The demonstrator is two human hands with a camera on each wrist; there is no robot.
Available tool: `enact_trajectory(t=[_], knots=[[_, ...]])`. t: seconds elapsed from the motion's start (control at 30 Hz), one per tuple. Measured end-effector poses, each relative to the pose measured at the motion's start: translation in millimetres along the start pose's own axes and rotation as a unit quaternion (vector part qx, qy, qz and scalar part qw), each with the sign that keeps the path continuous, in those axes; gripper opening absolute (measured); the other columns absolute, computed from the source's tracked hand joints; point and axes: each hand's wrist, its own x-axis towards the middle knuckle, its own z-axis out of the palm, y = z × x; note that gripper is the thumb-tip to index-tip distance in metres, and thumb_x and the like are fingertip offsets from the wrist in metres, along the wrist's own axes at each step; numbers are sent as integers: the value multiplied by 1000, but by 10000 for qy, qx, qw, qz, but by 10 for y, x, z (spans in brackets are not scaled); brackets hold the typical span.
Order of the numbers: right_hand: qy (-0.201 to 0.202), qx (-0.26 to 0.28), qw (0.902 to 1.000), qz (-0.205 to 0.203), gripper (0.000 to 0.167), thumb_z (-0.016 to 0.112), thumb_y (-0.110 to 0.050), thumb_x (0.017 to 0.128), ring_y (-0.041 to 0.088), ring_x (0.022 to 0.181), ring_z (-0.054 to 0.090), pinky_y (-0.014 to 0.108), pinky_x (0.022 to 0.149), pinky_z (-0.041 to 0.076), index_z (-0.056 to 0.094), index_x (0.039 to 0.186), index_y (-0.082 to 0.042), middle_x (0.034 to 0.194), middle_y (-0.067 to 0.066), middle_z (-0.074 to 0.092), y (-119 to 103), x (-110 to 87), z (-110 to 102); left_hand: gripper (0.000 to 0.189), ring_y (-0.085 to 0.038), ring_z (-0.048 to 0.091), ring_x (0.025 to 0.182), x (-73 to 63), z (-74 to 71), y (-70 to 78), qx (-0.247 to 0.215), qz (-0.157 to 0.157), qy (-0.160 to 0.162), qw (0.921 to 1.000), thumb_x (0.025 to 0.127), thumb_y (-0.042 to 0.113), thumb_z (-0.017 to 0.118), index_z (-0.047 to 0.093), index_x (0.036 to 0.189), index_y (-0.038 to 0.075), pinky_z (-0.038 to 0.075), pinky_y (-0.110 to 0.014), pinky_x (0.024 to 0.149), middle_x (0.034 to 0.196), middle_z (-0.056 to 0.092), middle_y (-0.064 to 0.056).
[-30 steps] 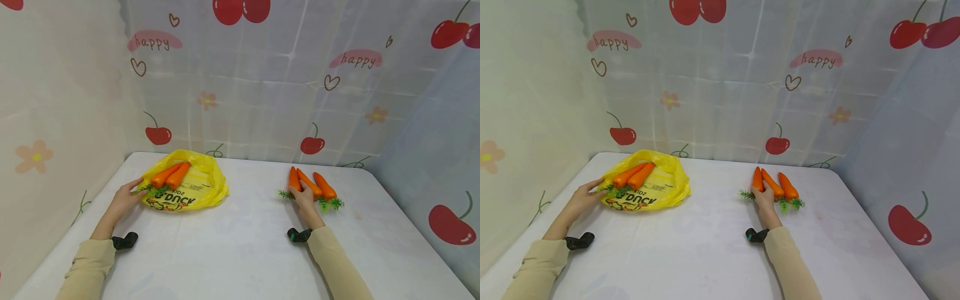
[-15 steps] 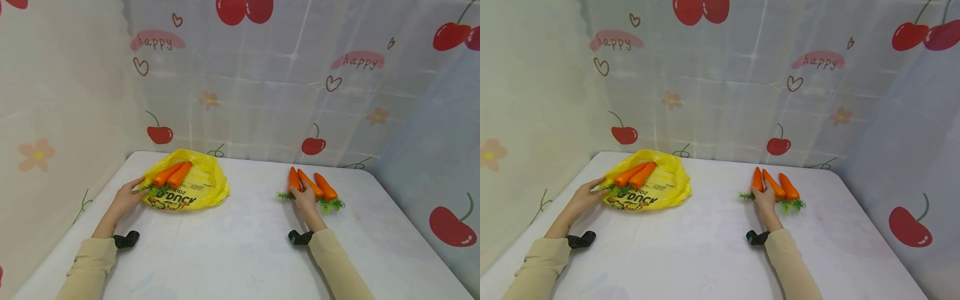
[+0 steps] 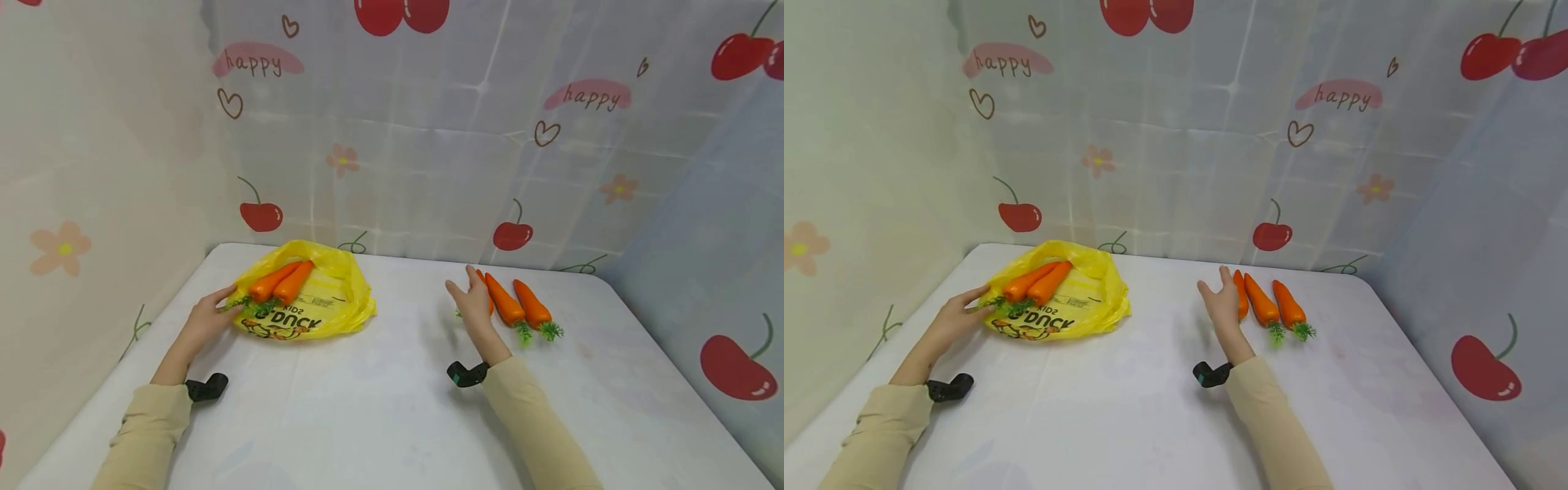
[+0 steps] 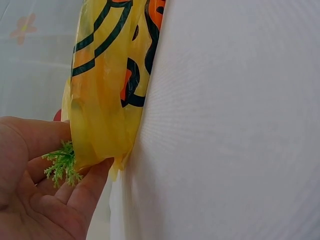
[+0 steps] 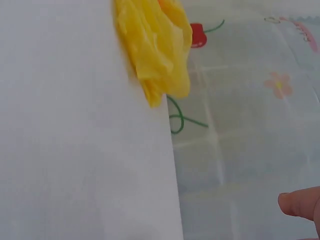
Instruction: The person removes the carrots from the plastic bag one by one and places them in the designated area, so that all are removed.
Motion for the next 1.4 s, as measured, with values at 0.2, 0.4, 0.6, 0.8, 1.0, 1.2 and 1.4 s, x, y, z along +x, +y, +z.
enact_trajectory(t=[0.2,0.4,0.6,0.8,1.0,1.2,1.4], knots=[[-375,139,9986,-355,67,61,-19,92,28,137,21,38,109,21,26,146,2,151,14,23,-302,-100,526,64,-52,26,126,4,-32,1,-7,-6,16,10000,96,23,53,24,144,-7,25,-61,99,143,20,-36],[-751,222,9959,-444,66,61,-22,92,27,135,25,38,107,24,29,145,-2,150,12,27,-539,-249,1142,63,-52,28,125,6,-10,3,-119,-67,7,9999,96,21,54,24,144,-6,26,-59,100,144,19,-34],[-1242,459,9908,-294,65,59,-28,93,25,136,24,39,108,23,29,146,-4,150,10,28,-650,-429,1701,63,-51,27,126,22,31,-26,-117,-82,3,9999,96,21,54,25,144,-6,26,-59,100,144,20,-34],[-1375,799,9870,226,67,58,-37,93,26,135,26,42,107,26,31,146,-6,148,10,31,-719,-543,2151,63,-51,31,124,25,19,-26,-91,-37,62,9999,96,22,55,26,144,-6,27,-59,100,144,21,-34],[-1453,1326,9782,670,68,59,-36,93,28,134,28,44,105,28,30,146,-5,147,11,31,-709,-579,2479,62,-51,24,128,11,0,-38,-106,-32,30,9999,95,20,55,25,144,-6,23,-60,101,144,21,-34],[-1393,1242,9801,677,70,61,-30,92,30,133,28,44,106,27,27,146,-1,147,15,31,-570,-596,2701,62,-50,26,127,-9,69,-71,-104,-10,71,9999,95,19,56,28,142,-8,24,-59,101,143,23,-35],[-1389,915,9860,125,73,61,-29,92,27,132,30,43,106,25,22,148,-4,147,13,29,-600,-561,2807,61,-50,28,127,8,37,-37,-50,66,194,9998,94,19,56,29,141,-9,25,-58,101,142,25,-34]])
